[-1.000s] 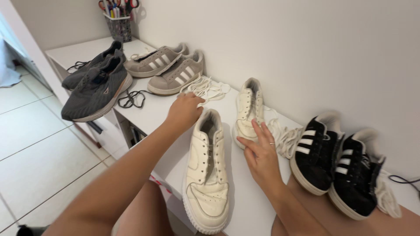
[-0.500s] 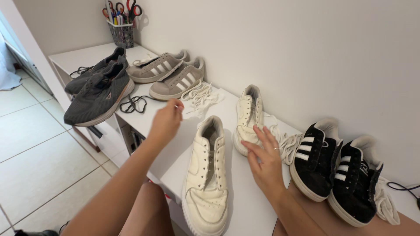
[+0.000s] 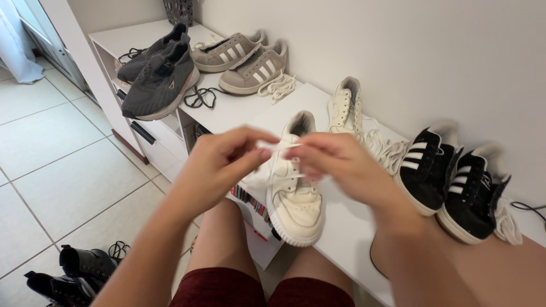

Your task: The person unlaces a black boot and then relaces it, threading the laces through the eyelets and tying them. The person then unlaces a white sneaker and begins relacing it.

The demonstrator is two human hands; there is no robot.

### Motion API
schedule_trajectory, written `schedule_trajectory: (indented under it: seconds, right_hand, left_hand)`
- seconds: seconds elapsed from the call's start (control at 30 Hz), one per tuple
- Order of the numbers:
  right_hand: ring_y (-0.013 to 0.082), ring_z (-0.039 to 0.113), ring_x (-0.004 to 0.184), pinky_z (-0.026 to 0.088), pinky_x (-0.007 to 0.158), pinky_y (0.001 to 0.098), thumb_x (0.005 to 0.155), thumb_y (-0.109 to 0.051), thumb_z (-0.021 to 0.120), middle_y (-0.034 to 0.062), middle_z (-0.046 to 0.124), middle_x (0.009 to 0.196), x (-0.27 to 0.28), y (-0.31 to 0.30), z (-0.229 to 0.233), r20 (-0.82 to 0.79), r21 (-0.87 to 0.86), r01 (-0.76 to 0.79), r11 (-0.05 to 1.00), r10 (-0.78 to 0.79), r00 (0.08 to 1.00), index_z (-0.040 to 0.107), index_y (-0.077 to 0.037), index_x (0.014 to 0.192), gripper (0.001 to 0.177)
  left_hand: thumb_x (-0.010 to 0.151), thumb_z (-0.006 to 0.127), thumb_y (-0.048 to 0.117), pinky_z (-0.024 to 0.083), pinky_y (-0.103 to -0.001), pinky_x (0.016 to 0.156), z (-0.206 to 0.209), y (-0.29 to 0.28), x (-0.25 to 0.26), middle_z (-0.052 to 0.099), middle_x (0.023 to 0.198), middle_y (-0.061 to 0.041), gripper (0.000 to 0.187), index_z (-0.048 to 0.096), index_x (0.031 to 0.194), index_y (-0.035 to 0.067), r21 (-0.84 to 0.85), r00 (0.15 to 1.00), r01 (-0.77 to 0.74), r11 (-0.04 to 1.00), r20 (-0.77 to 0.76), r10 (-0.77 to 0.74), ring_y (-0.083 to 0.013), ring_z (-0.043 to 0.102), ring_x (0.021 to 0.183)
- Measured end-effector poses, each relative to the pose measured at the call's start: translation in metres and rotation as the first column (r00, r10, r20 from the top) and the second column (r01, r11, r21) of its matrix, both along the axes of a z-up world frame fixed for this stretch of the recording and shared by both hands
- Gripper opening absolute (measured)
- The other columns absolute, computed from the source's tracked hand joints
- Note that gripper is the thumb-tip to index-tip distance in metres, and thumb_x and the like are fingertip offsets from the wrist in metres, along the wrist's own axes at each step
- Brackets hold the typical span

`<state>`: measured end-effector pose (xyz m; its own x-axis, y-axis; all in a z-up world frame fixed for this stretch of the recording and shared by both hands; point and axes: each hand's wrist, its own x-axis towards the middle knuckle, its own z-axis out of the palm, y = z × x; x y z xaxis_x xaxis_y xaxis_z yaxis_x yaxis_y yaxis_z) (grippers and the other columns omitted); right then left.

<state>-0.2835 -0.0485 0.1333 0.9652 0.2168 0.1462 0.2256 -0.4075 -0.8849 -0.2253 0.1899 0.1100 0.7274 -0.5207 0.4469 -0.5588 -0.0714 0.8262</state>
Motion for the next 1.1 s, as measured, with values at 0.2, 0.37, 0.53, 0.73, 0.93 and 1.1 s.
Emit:
schedule_trajectory:
  seconds: [0.2, 0.37, 0.53, 0.73, 0.93, 1.1]
  right_hand:
    - [0.0057, 0.034, 0.056, 0.027, 0.048, 0.023, 0.111, -0.022, 0.056, -0.0063, 0.041, 0.067, -0.066, -0.081, -0.005, 0.024, 0.542, 0.27, 0.796, -0.336, 0.942, 0.065, -0.005, 0.104, 0.021]
    - [0.0102, 0.038, 0.064, 0.031, 0.055, 0.0253, 0.122, -0.025, 0.052, -0.0015, 0.048, 0.082, -0.103, -0.148, -0.021, 0.084, 0.878, 0.205, 0.432, -0.562, 0.823, 0.062, -0.011, 0.099, 0.029]
    - [0.0179, 0.046, 0.068, 0.037, 0.062, 0.0311, 0.126, -0.028, 0.043, 0.0095, 0.059, 0.085, -0.145, -0.16, -0.072, 0.372, 0.838, 0.045, 0.544, -0.629, 0.683, 0.061, -0.006, 0.097, 0.04]
    - [0.028, 0.07, 0.106, 0.052, 0.104, 0.0424, 0.111, -0.046, 0.024, 0.0195, 0.074, 0.114, -0.094, -0.105, -0.098, 0.018, 0.228, 0.6, 0.766, -0.62, 0.784, 0.07, 0.01, 0.107, 0.073]
    - [0.0327, 0.051, 0.137, 0.04, 0.117, 0.0451, 0.103, -0.022, 0.042, 0.0176, 0.055, 0.147, -0.008, -0.053, -0.123, 0.286, -0.552, 0.353, 0.756, -0.225, 0.931, 0.053, -0.003, 0.144, 0.046]
    - [0.0325, 0.035, 0.147, 0.025, 0.119, 0.0479, 0.101, -0.023, 0.045, 0.0172, 0.041, 0.158, -0.033, -0.055, -0.138, 0.209, -0.726, 0.245, 0.643, -0.135, 0.969, 0.048, -0.002, 0.146, 0.049]
  left_hand:
    - [0.089, 0.073, 0.03, 0.042, -0.025, 0.048, -0.035, 0.042, 0.003, 0.064, 0.061, 0.0, 0.026, 0.084, 0.094, 0.007, 0.15, 0.978, 0.003, 0.989, -0.208, 0.029, -0.0061, 0.052, 0.054]
    - [0.088, 0.074, 0.031, 0.042, -0.025, 0.05, -0.068, 0.07, 0.005, 0.063, 0.061, 0.0, 0.03, 0.084, 0.089, 0.003, 0.12, 0.953, 0.026, 0.992, -0.302, 0.012, -0.007, 0.053, 0.057]
    - [0.086, 0.073, 0.028, 0.045, -0.025, 0.053, -0.073, 0.097, -0.004, 0.068, 0.063, 0.0, 0.026, 0.084, 0.089, 0.004, 0.164, 0.947, -0.043, 0.985, -0.308, 0.093, -0.0068, 0.057, 0.06]
    - [0.088, 0.073, 0.024, 0.046, -0.025, 0.052, -0.072, 0.08, -0.03, 0.071, 0.063, 0.002, 0.022, 0.082, 0.09, 0.005, 0.145, 0.973, 0.207, 0.968, -0.134, -0.188, -0.0055, 0.056, 0.059]
    - [0.091, 0.077, 0.03, 0.049, -0.028, 0.055, -0.065, 0.071, -0.056, 0.069, 0.062, -0.001, 0.025, 0.079, 0.088, 0.006, 0.249, 0.927, 0.375, 0.893, -0.066, -0.37, -0.0109, 0.062, 0.056]
    - [0.085, 0.077, 0.03, 0.049, -0.031, 0.054, -0.067, 0.067, -0.059, 0.068, 0.059, -0.003, 0.025, 0.077, 0.086, 0.005, 0.295, 0.942, 0.318, 0.901, -0.207, -0.264, -0.0146, 0.061, 0.055]
